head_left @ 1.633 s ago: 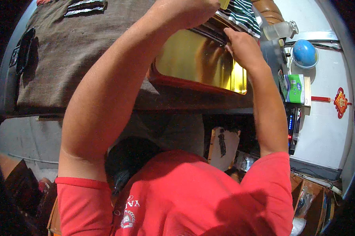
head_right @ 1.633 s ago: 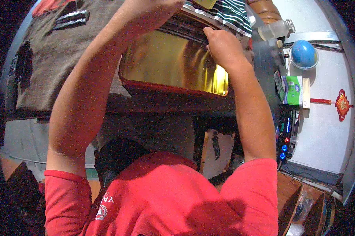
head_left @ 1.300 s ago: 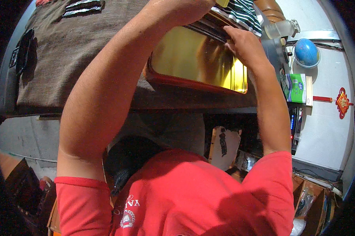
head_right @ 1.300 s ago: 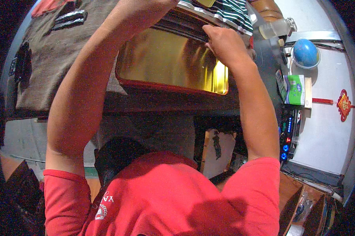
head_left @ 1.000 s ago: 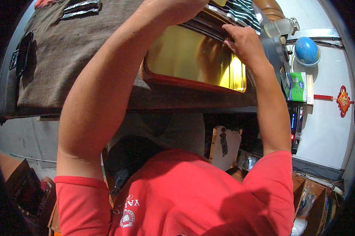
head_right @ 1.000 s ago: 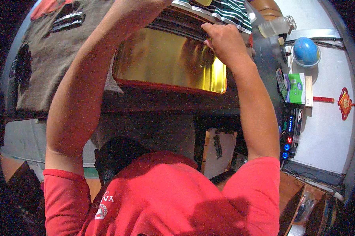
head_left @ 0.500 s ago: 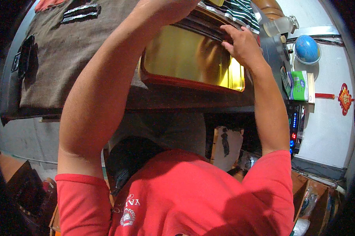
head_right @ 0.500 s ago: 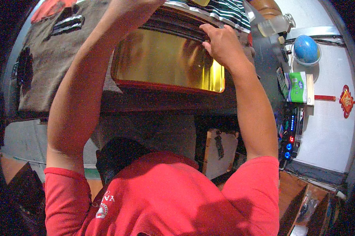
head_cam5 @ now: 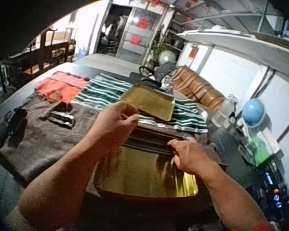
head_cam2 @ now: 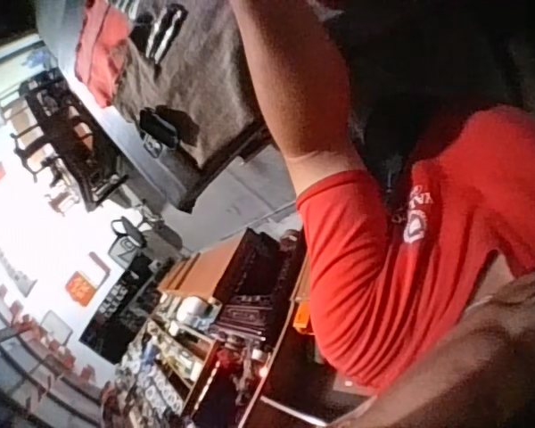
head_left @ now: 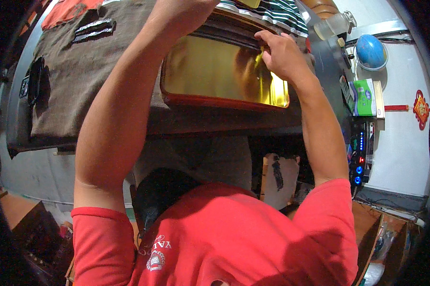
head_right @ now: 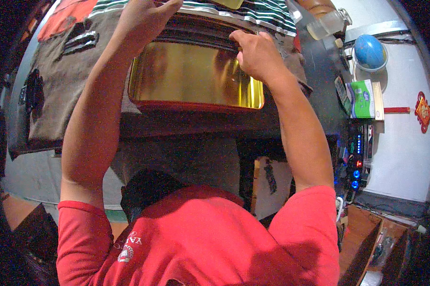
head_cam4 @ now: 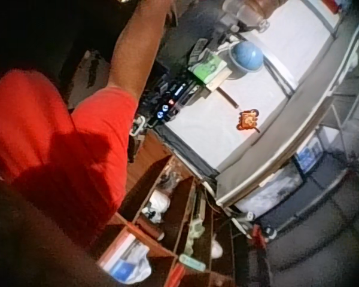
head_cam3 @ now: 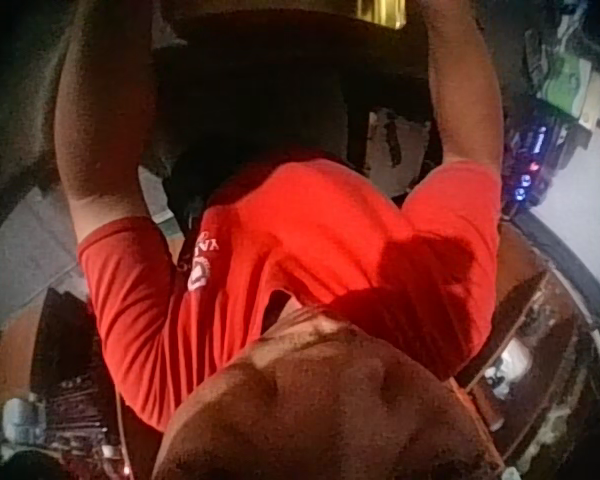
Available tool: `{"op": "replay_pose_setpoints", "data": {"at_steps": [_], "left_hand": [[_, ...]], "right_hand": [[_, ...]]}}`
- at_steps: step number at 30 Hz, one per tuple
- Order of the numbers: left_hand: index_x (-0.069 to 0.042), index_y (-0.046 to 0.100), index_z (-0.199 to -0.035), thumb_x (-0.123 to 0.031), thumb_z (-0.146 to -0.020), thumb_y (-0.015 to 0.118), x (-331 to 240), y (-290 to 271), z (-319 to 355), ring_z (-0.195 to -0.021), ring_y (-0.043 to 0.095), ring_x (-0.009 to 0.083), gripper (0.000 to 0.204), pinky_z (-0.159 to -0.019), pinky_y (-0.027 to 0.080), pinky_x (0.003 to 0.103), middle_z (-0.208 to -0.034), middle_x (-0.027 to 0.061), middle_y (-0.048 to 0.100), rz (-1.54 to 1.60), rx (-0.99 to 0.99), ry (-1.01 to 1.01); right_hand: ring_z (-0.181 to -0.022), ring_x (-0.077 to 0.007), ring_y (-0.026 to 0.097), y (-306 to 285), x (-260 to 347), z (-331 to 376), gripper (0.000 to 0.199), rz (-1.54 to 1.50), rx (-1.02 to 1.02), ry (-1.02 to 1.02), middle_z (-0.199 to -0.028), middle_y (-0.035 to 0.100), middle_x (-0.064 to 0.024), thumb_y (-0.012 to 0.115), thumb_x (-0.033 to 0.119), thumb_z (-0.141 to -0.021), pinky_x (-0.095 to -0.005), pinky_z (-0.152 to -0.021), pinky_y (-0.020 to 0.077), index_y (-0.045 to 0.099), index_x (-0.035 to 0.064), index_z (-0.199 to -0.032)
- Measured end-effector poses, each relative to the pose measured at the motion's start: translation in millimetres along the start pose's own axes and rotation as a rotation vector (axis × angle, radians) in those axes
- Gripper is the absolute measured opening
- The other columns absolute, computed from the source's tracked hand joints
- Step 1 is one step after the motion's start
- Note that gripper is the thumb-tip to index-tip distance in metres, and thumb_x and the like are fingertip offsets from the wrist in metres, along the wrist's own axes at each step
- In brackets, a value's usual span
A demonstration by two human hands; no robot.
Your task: The person repeatedly picks up small black rectangular electronic components from a cloth on the table, manipulates them with both hands over a gold tray, and places them into the tray. The person continues this cycle of picking, handling, and placing components throughout the clip.
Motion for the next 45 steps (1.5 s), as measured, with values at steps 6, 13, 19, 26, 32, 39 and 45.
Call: {"op": "replay_pose_setpoints", "data": {"at_steps": [6,13,19,26,32,39,45], "left_hand": [[0.004,0.070,-0.103,-0.022,-0.093,0.068,7.5,2.5,-3.5,-0.084,0.071,0.0253,0.028,-0.076,0.055,0.037,-0.090,0.0159,0.073,0.025,-0.009,0.017],[0.004,0.070,-0.101,-0.023,-0.094,0.070,14.2,7.1,-6.6,-0.082,0.069,0.0227,0.028,-0.075,0.055,0.036,-0.088,0.0133,0.073,-0.011,-0.024,0.032],[0.004,0.069,-0.100,-0.023,-0.095,0.070,14.0,5.4,-5.3,-0.081,0.066,0.0184,0.027,-0.074,0.054,0.034,-0.086,0.0100,0.071,0.001,-0.005,0.019],[0.004,0.069,-0.099,-0.022,-0.095,0.070,14.7,6.3,-6.3,-0.081,0.066,0.0179,0.027,-0.074,0.054,0.033,-0.086,0.0102,0.071,0.018,0.011,-0.028],[0.004,0.069,-0.099,-0.022,-0.094,0.070,8.6,5.2,-2.8,-0.080,0.066,0.0180,0.027,-0.074,0.054,0.033,-0.086,0.0105,0.071,0.049,-0.016,0.055],[0.004,0.069,-0.098,-0.024,-0.093,0.070,6.0,2.7,-0.9,-0.080,0.069,0.0218,0.029,-0.073,0.054,0.035,-0.086,0.0133,0.072,-0.043,-0.021,0.039],[0.004,0.069,-0.097,-0.024,-0.092,0.071,7.6,4.5,-6.4,-0.080,0.070,0.0239,0.029,-0.073,0.054,0.037,-0.087,0.0143,0.072,-0.039,0.022,0.008]], "right_hand": [[-0.105,-0.0389,0.068,4.0,-6.0,4.1,0.040,-0.030,-0.004,0.050,-0.108,0.073,-0.0190,0.058,0.005,-0.089,-0.0533,-0.115,0.0372,0.060,0.0095,-0.128],[-0.109,-0.0365,0.069,7.7,-10.7,8.5,0.038,-0.110,-0.027,0.068,-0.111,0.074,-0.0161,0.053,0.004,-0.091,-0.0581,-0.119,0.0299,0.061,0.0102,-0.128],[-0.110,-0.0344,0.069,9.8,-12.6,5.8,0.037,-0.100,-0.049,0.067,-0.111,0.075,-0.0137,0.050,0.001,-0.092,-0.0577,-0.120,0.0280,0.062,0.0099,-0.126],[-0.109,-0.0353,0.069,9.9,-12.0,5.0,0.036,-0.167,-0.059,0.071,-0.111,0.075,-0.0139,0.049,0.000,-0.091,-0.0582,-0.120,0.0280,0.061,0.0097,-0.124],[-0.113,-0.0371,0.067,8.3,-10.4,6.5,0.036,-0.098,-0.082,0.072,-0.110,0.074,-0.0186,0.061,0.005,-0.089,-0.0604,-0.115,0.0341,0.063,0.0109,-0.124],[-0.112,-0.0361,0.068,10.1,-7.6,0.9,0.040,-0.020,-0.089,0.072,-0.108,0.074,-0.0176,0.070,0.007,-0.084,-0.0581,-0.114,0.0369,0.064,0.0108,-0.124],[-0.104,-0.0354,0.069,11.4,-7.9,-3.2,0.044,0.031,-0.112,0.056,-0.103,0.074,-0.0150,0.075,0.007,-0.083,-0.0550,-0.114,0.0383,0.063,0.0110,-0.125]]}}
Point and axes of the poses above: each hand's wrist, its own z-axis away from the middle knuckle, its own y-axis out of the palm, x = y × z, the point moved 4 cm from there along -z, towards the middle knuckle
